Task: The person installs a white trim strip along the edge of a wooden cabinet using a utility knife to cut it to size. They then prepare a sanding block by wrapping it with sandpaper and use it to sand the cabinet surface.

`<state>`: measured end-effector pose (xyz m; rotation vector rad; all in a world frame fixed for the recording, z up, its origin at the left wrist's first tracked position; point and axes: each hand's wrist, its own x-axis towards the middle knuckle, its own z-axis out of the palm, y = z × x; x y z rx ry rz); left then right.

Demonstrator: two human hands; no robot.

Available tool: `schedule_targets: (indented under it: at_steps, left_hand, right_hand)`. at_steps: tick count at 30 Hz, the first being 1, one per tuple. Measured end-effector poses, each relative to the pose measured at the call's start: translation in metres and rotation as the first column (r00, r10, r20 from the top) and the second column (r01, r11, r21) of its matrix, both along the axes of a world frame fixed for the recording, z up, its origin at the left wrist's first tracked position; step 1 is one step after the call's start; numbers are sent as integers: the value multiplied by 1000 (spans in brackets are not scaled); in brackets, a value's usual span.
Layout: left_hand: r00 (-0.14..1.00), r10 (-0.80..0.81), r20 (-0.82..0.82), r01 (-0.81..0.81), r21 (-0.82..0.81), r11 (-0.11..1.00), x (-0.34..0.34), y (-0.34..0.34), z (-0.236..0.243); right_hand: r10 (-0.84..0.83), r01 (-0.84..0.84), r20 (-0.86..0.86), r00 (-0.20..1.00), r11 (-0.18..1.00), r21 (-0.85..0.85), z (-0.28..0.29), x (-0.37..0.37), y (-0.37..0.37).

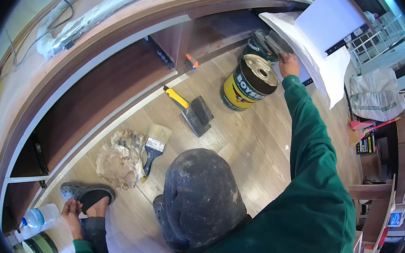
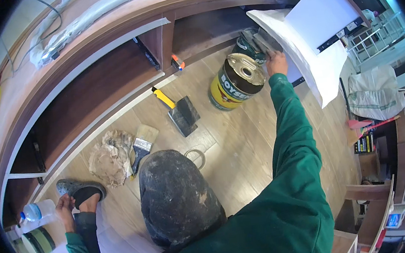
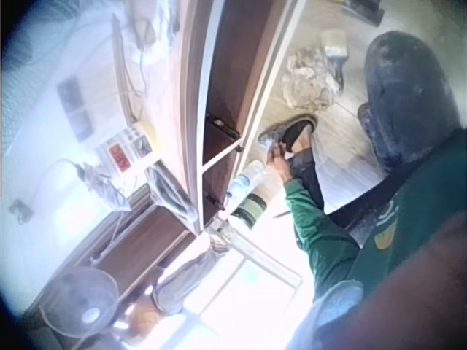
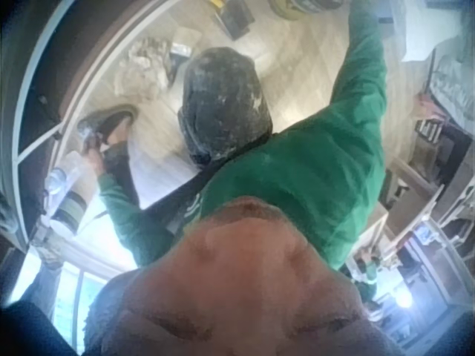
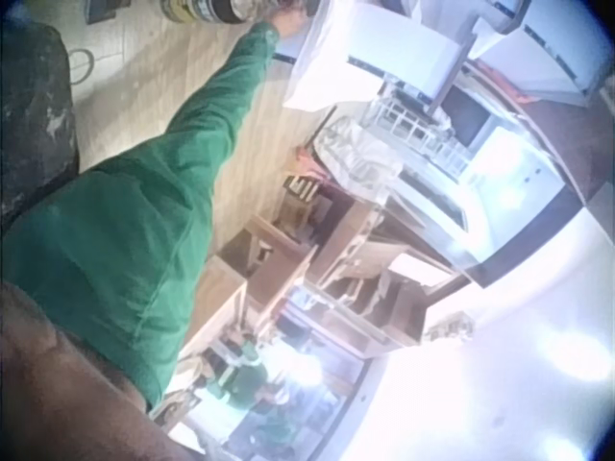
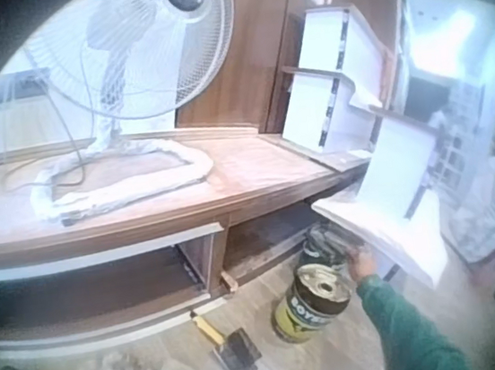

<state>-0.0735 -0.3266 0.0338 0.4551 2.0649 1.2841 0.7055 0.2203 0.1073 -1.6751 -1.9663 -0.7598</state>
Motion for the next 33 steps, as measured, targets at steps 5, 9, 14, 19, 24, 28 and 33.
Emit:
schedule_targets:
  at_steps: [5, 9, 14, 19, 24, 28, 33]
  left_hand:
    - [1000, -6, -4, 6, 4, 1000, -3, -3, -2]
    - [1000, 8, -1, -8, -6, 1000, -2, -3, -2]
    - [998, -34, -60, 35, 4, 999, -4, 2, 2]
    - [950, -78, -302, 142, 199, 970, 43, 35, 56]
    - [644, -246, -724, 532, 192, 825, 152, 126, 165]
    - [891, -451, 57, 420, 277, 864, 195, 176, 197]
    - [800, -348, 488, -34, 616, 787, 191, 181, 194]
  right_hand:
    - [-80, 117, -225, 971, 980, 158, 19, -7, 3]
    - [-113, 180, -364, 924, 971, 155, 30, -7, -4]
    - [-33, 251, -667, 744, 939, 234, 50, -6, -22]
    - [191, -282, -916, 353, 955, 91, 111, -107, -92]
    - [154, -650, -928, 339, 752, -112, 107, -268, -179]
    - [648, -803, -679, 346, 579, 143, 106, -379, -234]
    - [458, -965, -875, 156, 261, -35, 128, -422, -243]
